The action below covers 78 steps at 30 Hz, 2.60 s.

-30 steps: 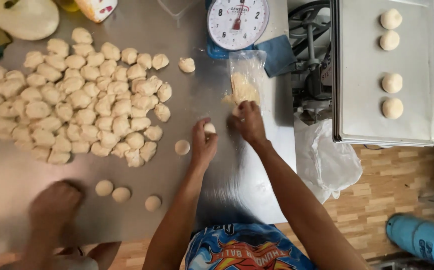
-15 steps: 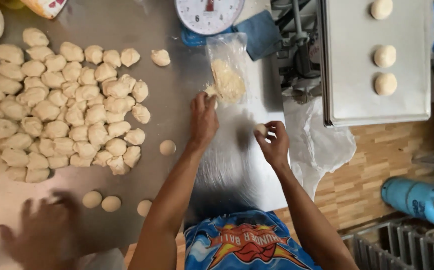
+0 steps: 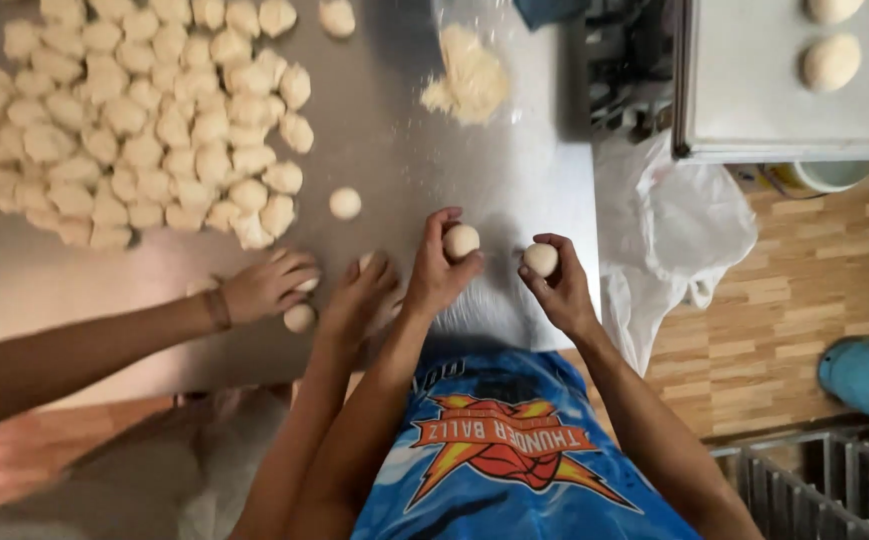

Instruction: Dividing dough into small portions, rolling them into balls by hand, and arranging them on baking trays which are then placed in a rack.

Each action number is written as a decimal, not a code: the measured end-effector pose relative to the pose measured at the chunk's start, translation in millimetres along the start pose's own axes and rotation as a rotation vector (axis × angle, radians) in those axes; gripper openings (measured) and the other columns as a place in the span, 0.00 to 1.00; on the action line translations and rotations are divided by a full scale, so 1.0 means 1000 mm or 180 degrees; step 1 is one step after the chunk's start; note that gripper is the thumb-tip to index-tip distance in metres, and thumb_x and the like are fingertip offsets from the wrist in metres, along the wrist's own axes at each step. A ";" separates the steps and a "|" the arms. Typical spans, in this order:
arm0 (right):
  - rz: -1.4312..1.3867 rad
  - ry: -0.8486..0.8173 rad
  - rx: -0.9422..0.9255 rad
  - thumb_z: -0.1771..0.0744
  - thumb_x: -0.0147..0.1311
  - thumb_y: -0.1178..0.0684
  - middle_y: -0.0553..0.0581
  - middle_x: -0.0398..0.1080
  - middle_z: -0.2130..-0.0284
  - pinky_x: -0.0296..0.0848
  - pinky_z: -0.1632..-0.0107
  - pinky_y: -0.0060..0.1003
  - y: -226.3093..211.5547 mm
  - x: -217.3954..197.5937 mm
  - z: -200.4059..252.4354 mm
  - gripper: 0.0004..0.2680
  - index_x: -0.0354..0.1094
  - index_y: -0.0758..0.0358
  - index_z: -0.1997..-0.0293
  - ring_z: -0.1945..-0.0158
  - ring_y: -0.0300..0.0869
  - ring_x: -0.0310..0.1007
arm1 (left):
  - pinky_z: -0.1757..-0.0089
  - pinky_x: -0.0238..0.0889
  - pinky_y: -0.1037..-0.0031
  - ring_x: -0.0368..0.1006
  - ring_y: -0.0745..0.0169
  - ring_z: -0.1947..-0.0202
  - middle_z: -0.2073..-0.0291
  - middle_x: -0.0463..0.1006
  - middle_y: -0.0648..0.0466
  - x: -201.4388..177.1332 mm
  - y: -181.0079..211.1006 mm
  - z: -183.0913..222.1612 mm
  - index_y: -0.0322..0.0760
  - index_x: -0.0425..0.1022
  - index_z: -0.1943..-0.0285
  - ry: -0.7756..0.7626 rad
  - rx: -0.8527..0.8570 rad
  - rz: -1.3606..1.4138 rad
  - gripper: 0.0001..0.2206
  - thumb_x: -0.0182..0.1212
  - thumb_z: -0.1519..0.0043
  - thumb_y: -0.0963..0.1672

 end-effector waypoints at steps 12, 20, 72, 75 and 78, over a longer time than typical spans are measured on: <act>0.2208 0.0385 -0.1498 0.30 0.49 0.46 0.66 0.62 0.40 0.46 0.29 0.66 -0.030 -0.001 -0.008 0.20 0.54 0.59 0.29 0.26 0.66 0.48 | 0.42 0.53 0.43 0.59 0.32 0.35 0.41 0.63 0.40 0.010 0.013 0.015 0.37 0.71 0.39 0.0633 0.1269 -0.3015 0.28 0.67 0.48 0.51; 0.3487 0.0550 -0.1994 0.29 0.41 0.45 0.65 0.65 0.45 0.53 0.33 0.59 0.012 0.073 -0.058 0.16 0.62 0.59 0.36 0.32 0.58 0.60 | 0.34 0.26 0.33 0.39 0.25 0.24 0.27 0.51 0.34 0.041 -0.008 -0.038 0.38 0.59 0.28 0.0347 0.0631 -0.3732 0.27 0.61 0.36 0.48; 0.2381 0.0040 -0.1225 0.35 0.56 0.48 0.68 0.77 0.65 0.75 0.51 0.57 -0.141 -0.393 -0.257 0.12 0.79 0.57 0.51 0.55 0.64 0.77 | 0.49 0.73 0.64 0.77 0.48 0.49 0.54 0.76 0.50 0.337 0.130 -0.231 0.51 0.79 0.42 0.0234 0.0309 -0.2682 0.16 0.66 0.40 0.48; 0.2434 0.0332 -0.1440 0.33 0.55 0.52 0.69 0.75 0.61 0.73 0.49 0.57 -0.174 -0.391 -0.223 0.13 0.74 0.62 0.44 0.52 0.65 0.75 | 0.43 0.66 0.50 0.70 0.29 0.43 0.46 0.69 0.35 0.353 0.192 -0.186 0.30 0.69 0.33 0.0362 0.0902 -0.2493 0.24 0.64 0.39 0.43; 0.3113 0.0997 -0.2729 0.32 0.51 0.56 0.58 0.68 0.58 0.68 0.51 0.51 -0.198 -0.386 -0.173 0.16 0.72 0.58 0.37 0.41 0.59 0.66 | 0.40 0.60 0.49 0.67 0.26 0.40 0.44 0.71 0.29 0.370 0.225 -0.139 0.21 0.74 0.40 0.0671 0.2354 -0.2504 0.16 0.56 0.33 0.41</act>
Point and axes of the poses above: each hand's wrist, its own z-axis away from the middle knuckle, its own x-axis out of the palm, y = z × x, the point moved 8 cm from there along -z, towards the middle knuckle
